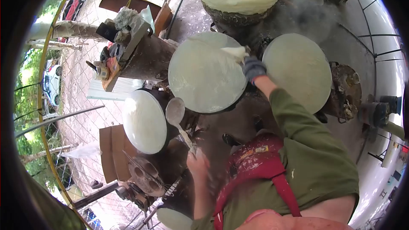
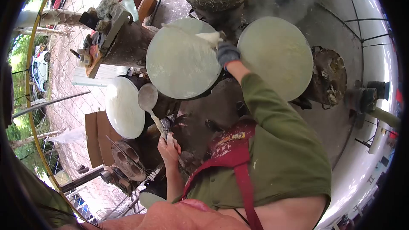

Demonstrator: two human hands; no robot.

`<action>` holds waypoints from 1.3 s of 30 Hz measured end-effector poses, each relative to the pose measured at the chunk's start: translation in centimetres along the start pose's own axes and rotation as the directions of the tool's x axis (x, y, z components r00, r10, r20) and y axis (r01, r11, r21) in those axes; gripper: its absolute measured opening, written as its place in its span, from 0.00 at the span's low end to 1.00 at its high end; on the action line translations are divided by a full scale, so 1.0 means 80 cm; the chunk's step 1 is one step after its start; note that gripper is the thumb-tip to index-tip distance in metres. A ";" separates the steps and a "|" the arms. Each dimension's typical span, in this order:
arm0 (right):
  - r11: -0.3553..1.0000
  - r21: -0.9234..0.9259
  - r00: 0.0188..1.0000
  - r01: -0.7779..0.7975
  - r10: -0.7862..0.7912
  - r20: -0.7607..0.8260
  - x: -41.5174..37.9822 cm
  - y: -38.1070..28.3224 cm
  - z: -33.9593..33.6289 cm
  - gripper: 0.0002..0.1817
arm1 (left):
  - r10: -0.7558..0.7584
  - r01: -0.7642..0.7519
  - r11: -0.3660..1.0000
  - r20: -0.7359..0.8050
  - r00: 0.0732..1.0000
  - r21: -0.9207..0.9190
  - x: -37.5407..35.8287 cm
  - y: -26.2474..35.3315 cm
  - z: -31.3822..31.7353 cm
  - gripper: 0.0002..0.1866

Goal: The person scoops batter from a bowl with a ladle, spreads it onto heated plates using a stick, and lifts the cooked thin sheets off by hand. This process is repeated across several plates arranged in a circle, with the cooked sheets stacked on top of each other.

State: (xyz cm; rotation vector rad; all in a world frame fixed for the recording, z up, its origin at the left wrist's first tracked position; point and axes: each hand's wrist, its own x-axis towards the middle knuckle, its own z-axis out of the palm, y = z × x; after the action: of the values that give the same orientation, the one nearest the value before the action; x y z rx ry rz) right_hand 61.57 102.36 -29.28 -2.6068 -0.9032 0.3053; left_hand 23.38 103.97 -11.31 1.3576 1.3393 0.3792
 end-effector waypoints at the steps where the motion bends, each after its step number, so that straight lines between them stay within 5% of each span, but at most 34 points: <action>1: 1.000 -0.026 1.000 0.007 -0.008 -0.025 0.028 -0.017 -0.024 0.17 | -0.003 0.003 1.000 -0.009 1.000 0.005 -0.004 -0.001 0.000 0.08; 4: 0.991 -0.050 0.992 0.126 -0.125 0.014 0.101 -0.051 -0.043 0.19 | 0.001 0.001 0.998 -0.029 1.000 0.056 -0.011 -0.011 -0.001 0.07; 6: 0.758 0.237 0.753 0.608 -0.456 -0.475 0.091 -0.068 0.003 0.21 | -0.025 0.027 0.999 -0.036 0.999 0.044 -0.010 -0.007 0.005 0.07; 7: 0.715 0.421 0.826 0.559 -0.524 -0.207 0.055 -0.071 0.006 0.24 | -0.046 0.047 0.998 -0.036 0.998 0.035 -0.014 -0.004 0.009 0.08; 8: 0.831 0.216 0.858 0.513 -0.501 -0.110 -0.011 -0.089 -0.064 0.23 | -0.042 0.043 0.998 -0.027 0.999 0.049 -0.014 -0.007 0.009 0.08; 10: 0.828 0.415 0.924 0.378 -0.310 -0.222 -0.070 -0.044 -0.030 0.20 | -0.021 0.022 0.997 -0.010 1.000 0.070 -0.002 -0.016 0.007 0.08; 12: 0.660 0.717 0.941 0.225 0.045 -0.337 -0.122 -0.008 -0.023 0.19 | -0.004 0.004 1.000 0.014 1.000 0.023 0.008 -0.012 0.014 0.08; 13: 0.563 0.813 0.983 -0.147 0.173 0.058 -0.134 0.005 -0.024 0.18 | 0.002 -0.002 1.000 0.024 1.000 0.003 0.012 -0.006 0.020 0.09; 14: 0.425 0.749 0.861 -0.509 0.244 0.447 -0.142 0.017 -0.023 0.17 | -0.011 0.010 1.000 0.044 0.999 0.022 0.018 0.007 0.027 0.09; 15: 0.268 0.538 0.597 -0.799 0.248 0.763 -0.147 0.026 -0.022 0.16 | 0.011 -0.011 1.000 0.061 0.998 -0.001 0.031 0.013 0.034 0.09; 18: 0.297 0.822 0.866 -0.486 0.032 0.500 -0.159 0.041 -0.012 0.15 | 0.081 -0.075 0.996 0.145 0.986 -0.043 0.086 0.039 0.055 0.10; 21: 0.168 0.845 0.856 -0.508 0.204 0.474 -0.128 0.057 -0.022 0.14 | 0.132 -0.126 0.991 0.234 0.963 -0.041 0.158 0.079 0.090 0.11; 25: 0.399 0.634 0.734 -0.663 0.181 0.654 -0.141 0.036 -0.061 0.14 | 0.154 -0.129 0.988 0.402 0.903 -0.090 0.283 0.100 0.149 0.10; 29: 0.385 0.829 0.911 -0.405 0.250 0.329 -0.193 0.040 -0.053 0.13 | 0.113 -0.133 0.991 0.494 0.862 0.004 0.325 0.110 0.185 0.08; 30: 0.210 0.815 0.828 -0.540 0.308 0.469 -0.208 0.030 -0.052 0.13 | 0.056 -0.067 0.998 0.535 0.843 0.002 0.326 0.103 0.182 0.07; 33: 0.139 0.718 0.712 -0.683 0.349 0.609 -0.227 -0.053 -0.039 0.13 | -0.073 0.113 0.993 0.609 0.790 -0.027 0.312 0.086 0.164 0.07; 37: 0.195 0.844 0.863 -0.500 0.194 0.467 -0.231 -0.054 -0.019 0.15 | -0.169 0.319 0.930 0.558 0.813 -0.183 0.261 0.064 0.135 0.06; 38: 0.327 0.876 0.933 -0.355 0.179 0.311 -0.233 -0.045 -0.021 0.16 | -0.197 0.359 0.910 0.544 0.816 -0.208 0.254 0.061 0.131 0.05; 39: 0.250 0.886 0.914 -0.392 0.220 0.342 -0.240 -0.037 -0.017 0.16 | -0.227 0.399 0.882 0.517 0.825 -0.249 0.248 0.055 0.126 0.05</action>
State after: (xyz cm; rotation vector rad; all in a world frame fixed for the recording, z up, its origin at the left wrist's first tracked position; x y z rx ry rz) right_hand 45.56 92.09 -25.24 -1.5434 -0.0524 0.8559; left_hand 39.75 117.13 -19.79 0.8306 0.9979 0.0355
